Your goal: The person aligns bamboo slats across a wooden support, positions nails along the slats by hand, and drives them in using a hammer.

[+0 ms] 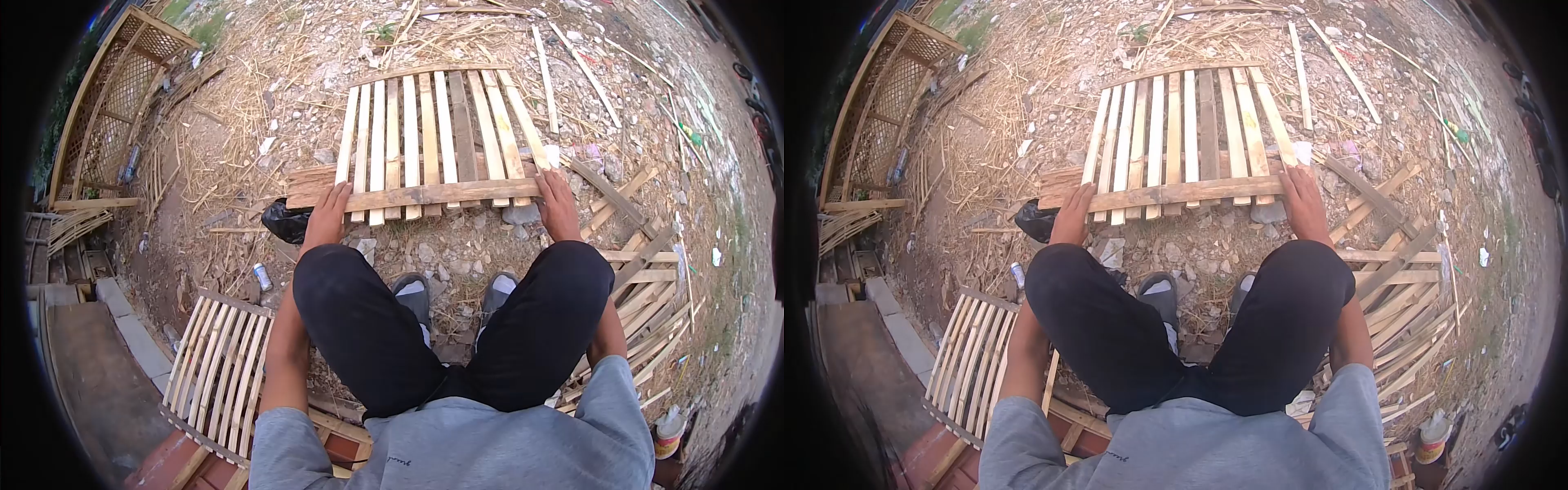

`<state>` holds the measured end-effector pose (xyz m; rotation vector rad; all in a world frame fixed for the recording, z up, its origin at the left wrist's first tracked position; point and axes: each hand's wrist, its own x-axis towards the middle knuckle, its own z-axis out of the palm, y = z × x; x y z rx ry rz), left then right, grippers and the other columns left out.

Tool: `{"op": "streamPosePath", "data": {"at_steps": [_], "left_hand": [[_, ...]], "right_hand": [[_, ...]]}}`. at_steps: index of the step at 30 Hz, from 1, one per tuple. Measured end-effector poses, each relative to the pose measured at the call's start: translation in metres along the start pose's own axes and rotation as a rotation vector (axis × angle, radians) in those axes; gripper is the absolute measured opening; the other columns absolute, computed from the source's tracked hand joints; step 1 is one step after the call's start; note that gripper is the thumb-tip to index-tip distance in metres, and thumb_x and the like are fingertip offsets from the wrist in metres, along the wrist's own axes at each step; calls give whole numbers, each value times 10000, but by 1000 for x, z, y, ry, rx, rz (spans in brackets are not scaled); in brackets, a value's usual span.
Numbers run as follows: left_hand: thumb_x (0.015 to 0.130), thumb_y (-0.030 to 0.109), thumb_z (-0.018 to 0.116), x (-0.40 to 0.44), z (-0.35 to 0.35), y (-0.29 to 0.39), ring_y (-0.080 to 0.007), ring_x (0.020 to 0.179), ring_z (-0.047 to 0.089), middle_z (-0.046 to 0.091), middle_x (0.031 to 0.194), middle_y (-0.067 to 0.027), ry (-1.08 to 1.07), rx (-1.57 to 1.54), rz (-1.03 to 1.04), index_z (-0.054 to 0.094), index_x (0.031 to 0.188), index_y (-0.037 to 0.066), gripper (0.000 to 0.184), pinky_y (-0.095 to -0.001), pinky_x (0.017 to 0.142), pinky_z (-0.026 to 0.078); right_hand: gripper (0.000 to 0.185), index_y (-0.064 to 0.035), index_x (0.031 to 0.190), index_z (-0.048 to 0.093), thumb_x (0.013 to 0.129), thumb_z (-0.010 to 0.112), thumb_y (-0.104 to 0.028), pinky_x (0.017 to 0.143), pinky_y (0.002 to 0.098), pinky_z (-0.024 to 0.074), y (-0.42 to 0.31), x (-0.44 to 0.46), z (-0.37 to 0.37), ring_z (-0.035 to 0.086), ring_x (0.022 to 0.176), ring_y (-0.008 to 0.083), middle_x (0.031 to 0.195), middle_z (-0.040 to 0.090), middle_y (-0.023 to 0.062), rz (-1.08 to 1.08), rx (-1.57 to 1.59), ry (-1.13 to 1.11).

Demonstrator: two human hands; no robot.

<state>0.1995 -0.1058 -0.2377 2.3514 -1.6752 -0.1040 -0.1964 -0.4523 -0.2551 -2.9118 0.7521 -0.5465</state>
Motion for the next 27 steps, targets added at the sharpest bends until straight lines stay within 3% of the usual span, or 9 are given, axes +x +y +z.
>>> {"op": "streamPosePath", "data": {"at_steps": [3,7,13,22,27], "left_hand": [[703,-118,636,0,-5,1,-387,1365,448,497,1479,-137,-15,-22,18,458,1445,44,780,-445,1134,405],[691,-154,572,0,-6,-1,-396,1369,449,486,1492,-143,-19,-34,10,471,1430,49,774,-451,1145,388],[672,-127,620,-2,-5,1,-396,1397,421,494,1481,-147,-9,60,1,471,1435,74,802,-440,1136,397],[693,-41,685,-10,-4,2,-290,1289,564,614,1365,-82,56,126,-85,570,1365,135,704,-412,1024,497],[694,-30,694,-17,14,-10,-306,1292,562,588,1416,-84,109,168,-68,567,1376,146,715,-411,1025,507]], "right_hand": [[681,-94,1428,508,786,708,18,1176,454,355,3,-3,-5,447,1407,327,1489,504,134,1,-6,21],[588,-59,1354,562,782,626,62,1091,448,438,9,-8,-6,514,1343,344,1418,568,148,85,71,58],[567,-61,1268,612,718,672,61,1026,435,490,10,-8,-7,589,1252,339,1306,643,140,99,162,133],[447,-84,1109,671,679,751,11,966,416,516,11,-4,-20,642,1122,311,1158,695,98,118,166,134],[423,-91,1066,672,667,770,8,941,413,523,10,-6,-15,639,1116,300,1145,694,80,126,110,137]]}}
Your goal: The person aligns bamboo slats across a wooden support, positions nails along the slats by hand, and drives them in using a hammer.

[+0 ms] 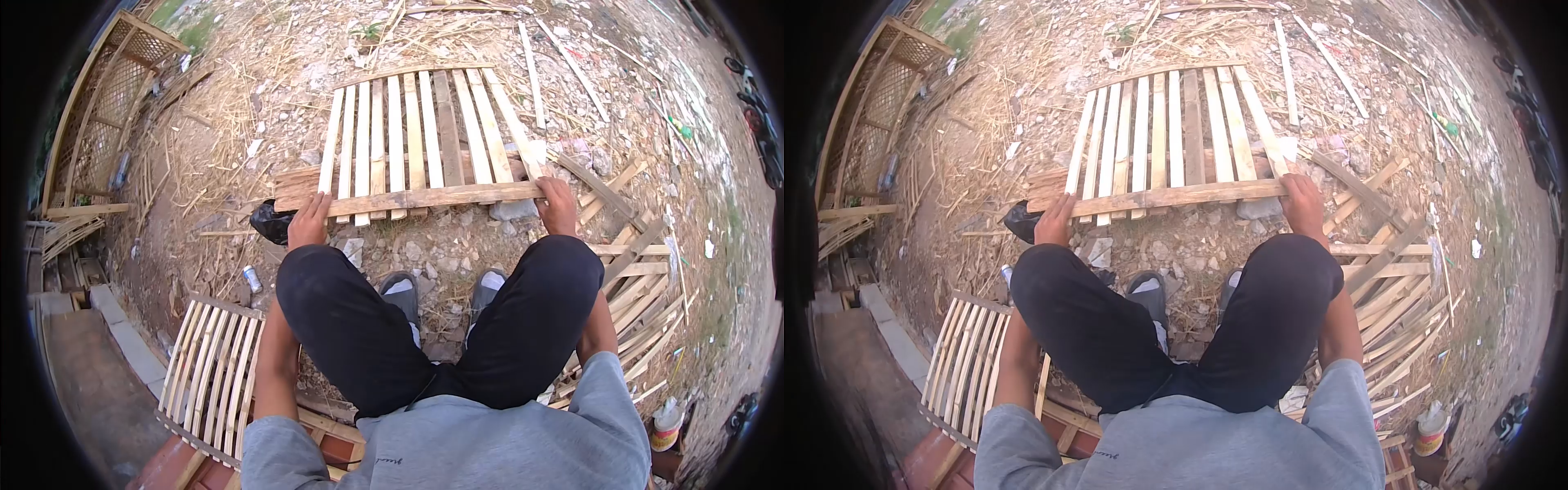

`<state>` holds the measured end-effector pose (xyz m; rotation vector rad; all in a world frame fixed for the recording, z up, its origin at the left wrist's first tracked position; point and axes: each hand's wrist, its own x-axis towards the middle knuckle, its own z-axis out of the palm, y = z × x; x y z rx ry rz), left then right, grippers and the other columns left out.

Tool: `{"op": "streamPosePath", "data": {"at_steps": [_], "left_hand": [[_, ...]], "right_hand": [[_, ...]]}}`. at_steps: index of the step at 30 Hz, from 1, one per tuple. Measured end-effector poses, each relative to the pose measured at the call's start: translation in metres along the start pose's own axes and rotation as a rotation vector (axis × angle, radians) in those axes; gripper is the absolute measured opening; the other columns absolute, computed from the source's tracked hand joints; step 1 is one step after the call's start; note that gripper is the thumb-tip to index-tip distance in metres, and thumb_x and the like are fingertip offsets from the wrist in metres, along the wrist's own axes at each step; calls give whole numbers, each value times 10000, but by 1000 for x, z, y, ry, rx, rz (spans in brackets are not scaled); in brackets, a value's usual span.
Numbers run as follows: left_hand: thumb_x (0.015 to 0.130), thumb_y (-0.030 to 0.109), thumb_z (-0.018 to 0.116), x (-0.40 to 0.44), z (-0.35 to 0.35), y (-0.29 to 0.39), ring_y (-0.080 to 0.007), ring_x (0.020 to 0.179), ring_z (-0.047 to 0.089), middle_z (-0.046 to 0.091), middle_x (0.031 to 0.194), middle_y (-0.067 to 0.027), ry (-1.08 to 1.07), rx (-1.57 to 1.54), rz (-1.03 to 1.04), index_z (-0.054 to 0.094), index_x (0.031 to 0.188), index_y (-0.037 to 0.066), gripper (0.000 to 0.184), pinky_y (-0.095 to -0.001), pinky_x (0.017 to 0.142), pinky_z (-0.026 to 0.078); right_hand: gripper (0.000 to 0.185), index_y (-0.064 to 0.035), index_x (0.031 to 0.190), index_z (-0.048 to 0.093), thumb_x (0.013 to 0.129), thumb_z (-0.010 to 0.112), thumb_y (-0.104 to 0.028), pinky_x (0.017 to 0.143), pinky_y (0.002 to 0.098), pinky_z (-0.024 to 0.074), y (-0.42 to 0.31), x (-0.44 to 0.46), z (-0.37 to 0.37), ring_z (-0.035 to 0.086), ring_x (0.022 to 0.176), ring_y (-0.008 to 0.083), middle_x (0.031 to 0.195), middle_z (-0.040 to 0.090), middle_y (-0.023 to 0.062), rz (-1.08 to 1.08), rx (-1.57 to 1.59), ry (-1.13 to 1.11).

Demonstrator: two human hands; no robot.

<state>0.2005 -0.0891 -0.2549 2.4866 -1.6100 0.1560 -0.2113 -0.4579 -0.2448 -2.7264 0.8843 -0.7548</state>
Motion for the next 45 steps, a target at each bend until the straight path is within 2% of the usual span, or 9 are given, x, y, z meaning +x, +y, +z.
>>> {"op": "streamPosePath", "data": {"at_steps": [3,6,10,13,20,32,35,38,45], "left_hand": [[727,-1,708,-6,3,5,-337,1294,558,575,1426,-112,13,-7,-19,561,1379,131,681,-418,1029,506],[775,83,736,-8,5,6,-372,1336,512,541,1446,-151,37,-59,-18,535,1398,103,655,-451,1076,461],[797,269,783,-11,-2,15,-387,1431,391,468,1496,-180,-80,47,-62,475,1440,61,742,-511,1172,324],[771,391,799,-12,-1,28,-374,1471,322,415,1536,-175,-50,88,-109,443,1458,51,846,-524,1206,237],[817,570,745,-9,11,17,-358,1451,358,433,1518,-182,-30,-5,-92,472,1431,39,857,-509,1197,262],[819,525,752,-10,8,24,-352,1473,324,424,1526,-182,-59,-6,-148,476,1428,47,822,-510,1214,225],[814,505,759,-10,7,26,-355,1476,318,417,1530,-184,-32,20,-133,468,1433,49,822,-532,1217,210],[824,445,771,-8,-1,33,-373,1488,296,391,1550,-193,-79,53,-151,436,1456,24,829,-553,1215,202],[792,459,777,-9,8,32,-357,1505,269,374,1570,-182,-68,62,-174,430,1467,37,869,-533,1222,191]], "right_hand": [[444,-94,1088,666,672,755,30,931,409,525,1,-2,4,637,1119,296,1161,692,69,-15,41,45],[531,-69,1179,632,673,781,-10,1010,437,475,0,-8,9,588,1207,314,1253,656,90,-27,-9,44],[650,-17,1286,566,731,824,-235,1113,499,352,-33,-8,-1,472,1339,364,1393,546,190,33,-162,-24],[746,1,1321,540,764,820,-408,1139,528,294,-50,-10,-4,414,1388,388,1443,482,245,118,-202,-98],[866,-19,1363,510,762,809,-566,1170,513,272,-42,-6,-1,368,1424,396,1481,445,244,205,-159,-183],[842,-28,1409,463,781,774,-496,1172,576,236,-51,-9,5,315,1448,416,1529,372,249,165,-181,-124],[831,-32,1369,488,760,782,-514,1188,592,220,-47,-10,9,298,1472,406,1536,374,244,161,-163,-111],[845,-31,1423,452,797,765,-503,1179,585,226,-48,-8,4,288,1464,422,1537,360,246,155,-190,-150],[911,-39,1444,466,794,738,-617,1196,606,191,-59,-5,7,264,1475,448,1562,346,241,64,-169,-231]]}}
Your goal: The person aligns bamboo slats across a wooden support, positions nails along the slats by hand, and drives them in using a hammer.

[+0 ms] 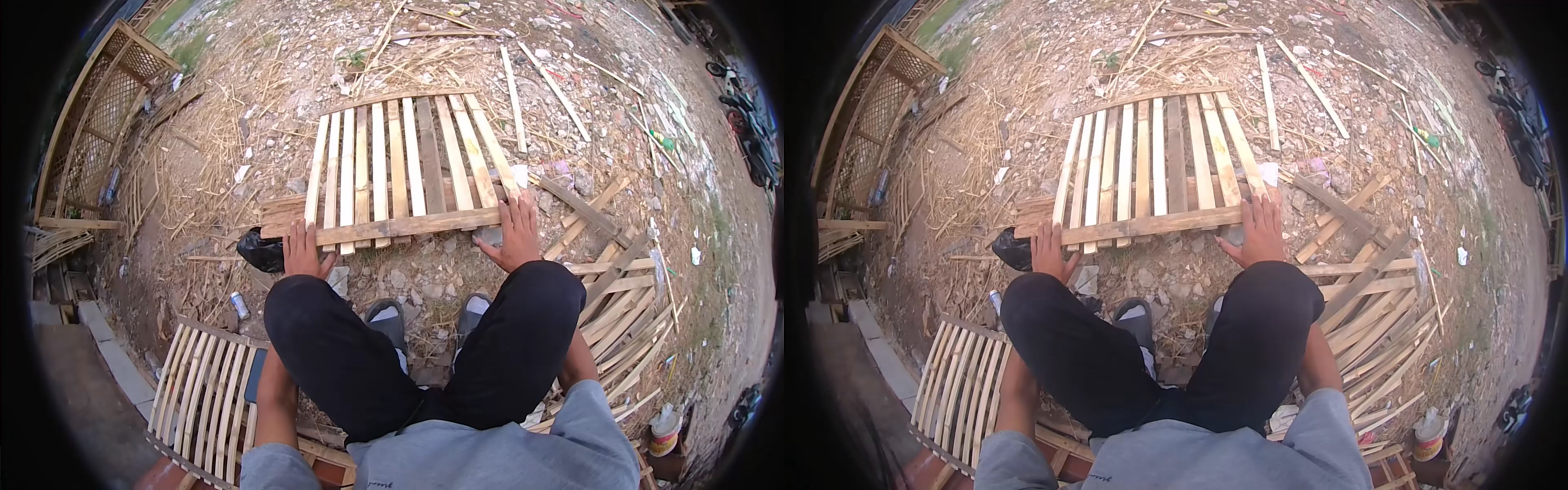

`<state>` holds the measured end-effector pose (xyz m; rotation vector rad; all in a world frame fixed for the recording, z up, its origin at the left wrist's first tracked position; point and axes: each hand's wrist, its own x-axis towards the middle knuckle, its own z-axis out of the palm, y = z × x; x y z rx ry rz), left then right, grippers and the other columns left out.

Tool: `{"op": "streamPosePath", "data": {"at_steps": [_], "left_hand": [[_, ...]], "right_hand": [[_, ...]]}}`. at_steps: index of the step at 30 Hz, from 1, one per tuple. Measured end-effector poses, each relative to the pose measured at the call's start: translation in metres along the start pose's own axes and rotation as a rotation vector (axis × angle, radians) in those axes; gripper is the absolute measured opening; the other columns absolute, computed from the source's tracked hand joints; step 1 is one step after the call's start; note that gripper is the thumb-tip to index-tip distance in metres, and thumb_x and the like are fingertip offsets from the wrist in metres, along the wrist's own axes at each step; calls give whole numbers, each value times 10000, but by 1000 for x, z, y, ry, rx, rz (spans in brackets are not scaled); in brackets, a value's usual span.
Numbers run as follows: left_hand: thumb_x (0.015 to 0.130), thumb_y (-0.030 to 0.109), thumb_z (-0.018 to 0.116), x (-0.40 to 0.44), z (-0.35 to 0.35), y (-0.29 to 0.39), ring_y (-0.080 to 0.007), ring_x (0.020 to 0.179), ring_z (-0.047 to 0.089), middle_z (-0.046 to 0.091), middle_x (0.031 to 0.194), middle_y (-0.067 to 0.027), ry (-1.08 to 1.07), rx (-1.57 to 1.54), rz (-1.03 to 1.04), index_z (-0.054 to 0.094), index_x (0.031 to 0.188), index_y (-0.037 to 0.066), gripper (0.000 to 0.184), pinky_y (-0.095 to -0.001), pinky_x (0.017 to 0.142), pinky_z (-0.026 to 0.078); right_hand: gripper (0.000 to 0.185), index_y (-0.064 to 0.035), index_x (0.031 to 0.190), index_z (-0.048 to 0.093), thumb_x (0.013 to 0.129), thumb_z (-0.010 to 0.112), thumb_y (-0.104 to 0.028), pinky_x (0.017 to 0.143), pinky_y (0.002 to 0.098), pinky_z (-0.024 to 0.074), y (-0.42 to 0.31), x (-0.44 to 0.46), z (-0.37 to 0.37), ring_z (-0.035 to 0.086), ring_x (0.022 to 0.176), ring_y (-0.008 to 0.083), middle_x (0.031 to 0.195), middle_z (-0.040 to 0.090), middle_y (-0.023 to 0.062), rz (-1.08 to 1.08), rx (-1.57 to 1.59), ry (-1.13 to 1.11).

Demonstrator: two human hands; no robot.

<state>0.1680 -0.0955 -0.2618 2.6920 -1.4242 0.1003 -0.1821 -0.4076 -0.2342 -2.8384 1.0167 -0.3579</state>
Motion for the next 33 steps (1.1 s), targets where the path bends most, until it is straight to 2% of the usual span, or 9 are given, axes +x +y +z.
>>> {"op": "streamPosePath", "data": {"at_steps": [5,6,12,18,24,27,33], "left_hand": [[783,429,787,-3,2,1,-349,1514,252,336,1602,-178,35,-38,27,381,1505,19,923,-499,1223,203],[780,418,789,-3,4,1,-344,1510,262,353,1590,-175,35,-36,23,383,1501,19,919,-499,1220,209],[767,383,797,1,4,-2,-337,1488,308,398,1556,-168,11,-65,21,402,1482,17,895,-494,1212,233],[755,371,804,0,2,0,-332,1473,329,425,1534,-158,66,-52,47,410,1478,19,896,-491,1212,236],[784,325,798,1,-3,5,-345,1473,331,414,1545,-171,28,-94,16,412,1466,15,844,-502,1201,254],[759,367,790,1,3,3,-334,1476,325,429,1531,-161,34,-80,9,413,1479,30,881,-496,1214,226],[758,362,789,0,4,-1,-330,1478,324,434,1531,-159,28,-71,19,416,1478,35,875,-494,1214,228]], "right_hand": [[938,-51,1461,446,810,701,-677,1166,677,163,-35,8,-9,239,1445,528,1568,326,218,34,-58,-41],[936,-66,1461,453,810,677,-701,1147,715,147,-37,10,-5,239,1444,527,1571,324,215,41,-74,-14],[864,-80,1439,472,820,689,-643,1144,738,81,-46,20,-3,241,1460,490,1578,331,195,118,-80,-117],[858,-89,1438,469,814,692,-634,1144,742,65,-42,18,3,238,1467,478,1580,334,186,94,-105,-112],[826,-83,1433,477,831,686,-609,1148,743,80,-51,17,1,223,1478,477,1591,320,186,21,-115,-95],[829,-74,1440,465,829,698,-583,1169,711,96,-61,22,3,227,1488,448,1587,327,192,-103,-56,-99],[831,-64,1434,467,814,722,-556,1197,641,137,-66,28,11,339,1444,336,1505,442,151,-100,3,-128]]}}
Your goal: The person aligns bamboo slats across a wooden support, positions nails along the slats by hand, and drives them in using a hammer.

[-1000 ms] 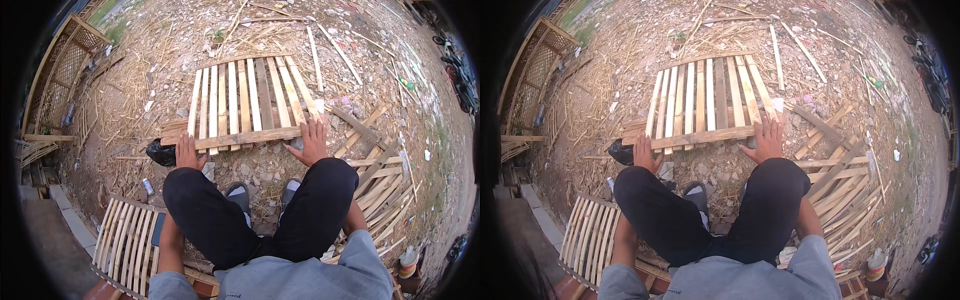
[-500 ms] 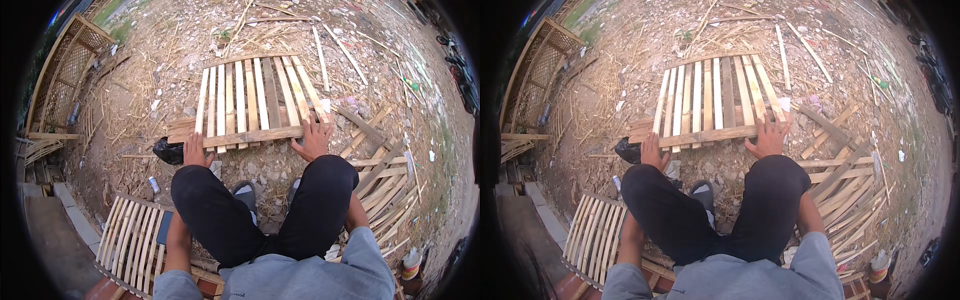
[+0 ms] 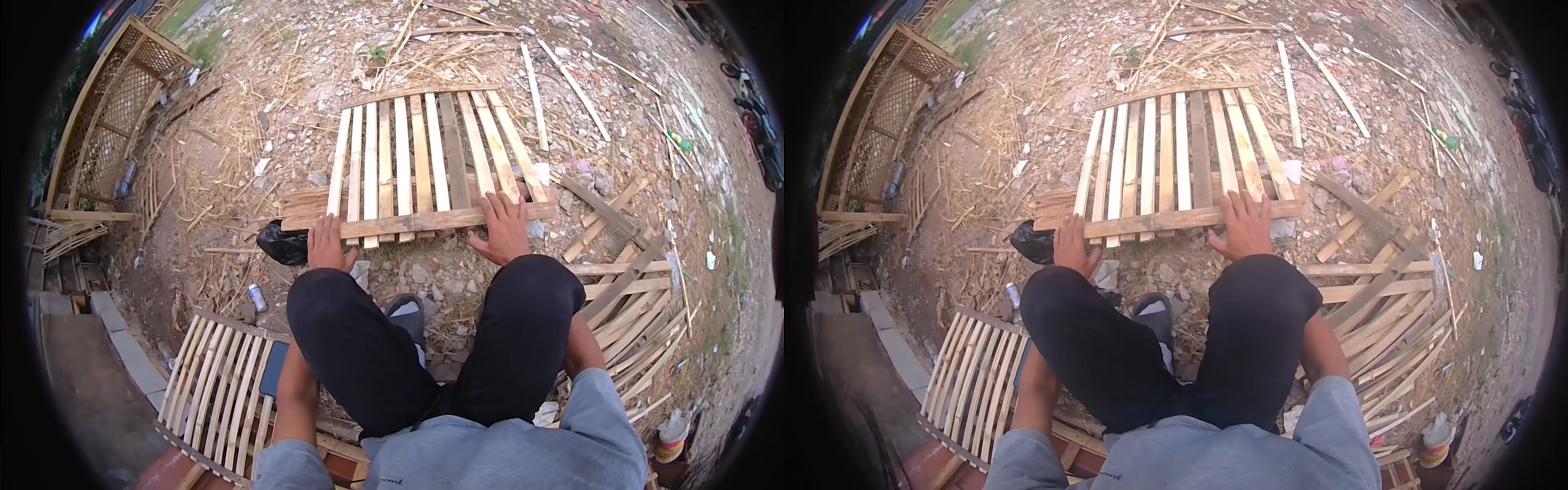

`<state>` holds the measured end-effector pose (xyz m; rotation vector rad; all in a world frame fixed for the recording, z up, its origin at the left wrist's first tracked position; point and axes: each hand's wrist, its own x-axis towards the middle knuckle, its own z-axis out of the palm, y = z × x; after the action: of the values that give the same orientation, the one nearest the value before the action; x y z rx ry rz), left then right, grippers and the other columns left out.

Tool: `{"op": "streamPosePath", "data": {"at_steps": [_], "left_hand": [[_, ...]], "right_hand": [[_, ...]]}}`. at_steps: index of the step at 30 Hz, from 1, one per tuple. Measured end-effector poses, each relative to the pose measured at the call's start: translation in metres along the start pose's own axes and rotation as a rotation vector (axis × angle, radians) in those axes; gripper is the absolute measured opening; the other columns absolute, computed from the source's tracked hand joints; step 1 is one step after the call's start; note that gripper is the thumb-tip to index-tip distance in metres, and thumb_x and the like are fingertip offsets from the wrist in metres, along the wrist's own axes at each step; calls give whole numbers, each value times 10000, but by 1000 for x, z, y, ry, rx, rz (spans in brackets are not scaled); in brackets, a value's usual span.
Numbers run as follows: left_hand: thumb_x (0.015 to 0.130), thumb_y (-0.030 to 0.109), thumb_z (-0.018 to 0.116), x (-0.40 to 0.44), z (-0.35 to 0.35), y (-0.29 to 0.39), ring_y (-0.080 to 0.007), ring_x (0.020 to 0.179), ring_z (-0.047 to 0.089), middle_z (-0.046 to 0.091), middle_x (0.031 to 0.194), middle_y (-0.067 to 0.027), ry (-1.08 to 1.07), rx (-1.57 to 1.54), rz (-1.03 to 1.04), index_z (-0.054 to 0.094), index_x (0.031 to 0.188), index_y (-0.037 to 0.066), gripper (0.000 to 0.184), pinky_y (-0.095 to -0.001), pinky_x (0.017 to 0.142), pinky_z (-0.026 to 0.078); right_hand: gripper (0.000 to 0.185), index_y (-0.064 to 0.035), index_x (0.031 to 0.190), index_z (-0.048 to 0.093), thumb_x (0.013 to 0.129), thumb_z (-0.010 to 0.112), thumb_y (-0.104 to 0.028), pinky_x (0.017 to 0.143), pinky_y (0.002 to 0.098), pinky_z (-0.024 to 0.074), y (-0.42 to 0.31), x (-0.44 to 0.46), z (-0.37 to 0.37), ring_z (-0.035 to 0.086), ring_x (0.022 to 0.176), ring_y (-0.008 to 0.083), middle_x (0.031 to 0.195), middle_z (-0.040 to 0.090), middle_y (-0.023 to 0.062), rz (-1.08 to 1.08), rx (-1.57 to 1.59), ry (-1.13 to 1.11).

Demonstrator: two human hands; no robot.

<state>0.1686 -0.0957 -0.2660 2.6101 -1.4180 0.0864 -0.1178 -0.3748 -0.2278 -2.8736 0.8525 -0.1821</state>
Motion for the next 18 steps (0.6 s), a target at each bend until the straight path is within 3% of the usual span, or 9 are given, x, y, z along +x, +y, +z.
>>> {"op": "streamPosePath", "data": {"at_steps": [9,12,18], "left_hand": [[744,320,795,0,-1,1,-329,1468,344,445,1517,-153,19,-12,8,418,1470,35,867,-504,1210,234],[747,312,792,-1,-1,2,-331,1468,342,446,1514,-155,16,-15,3,422,1467,35,856,-504,1210,234],[791,276,773,0,-4,2,-356,1468,335,432,1522,-175,14,-35,20,407,1468,25,810,-510,1206,242]], "right_hand": [[929,-63,1394,510,770,697,-727,1153,649,210,-1,7,-5,427,1367,326,1431,513,147,73,19,8],[967,-59,1432,479,755,726,-704,1149,625,219,-4,9,-4,406,1380,307,1469,478,116,92,-68,28],[867,-143,1422,506,762,753,-647,1144,617,224,7,8,12,387,1396,324,1490,458,122,25,17,99]]}}
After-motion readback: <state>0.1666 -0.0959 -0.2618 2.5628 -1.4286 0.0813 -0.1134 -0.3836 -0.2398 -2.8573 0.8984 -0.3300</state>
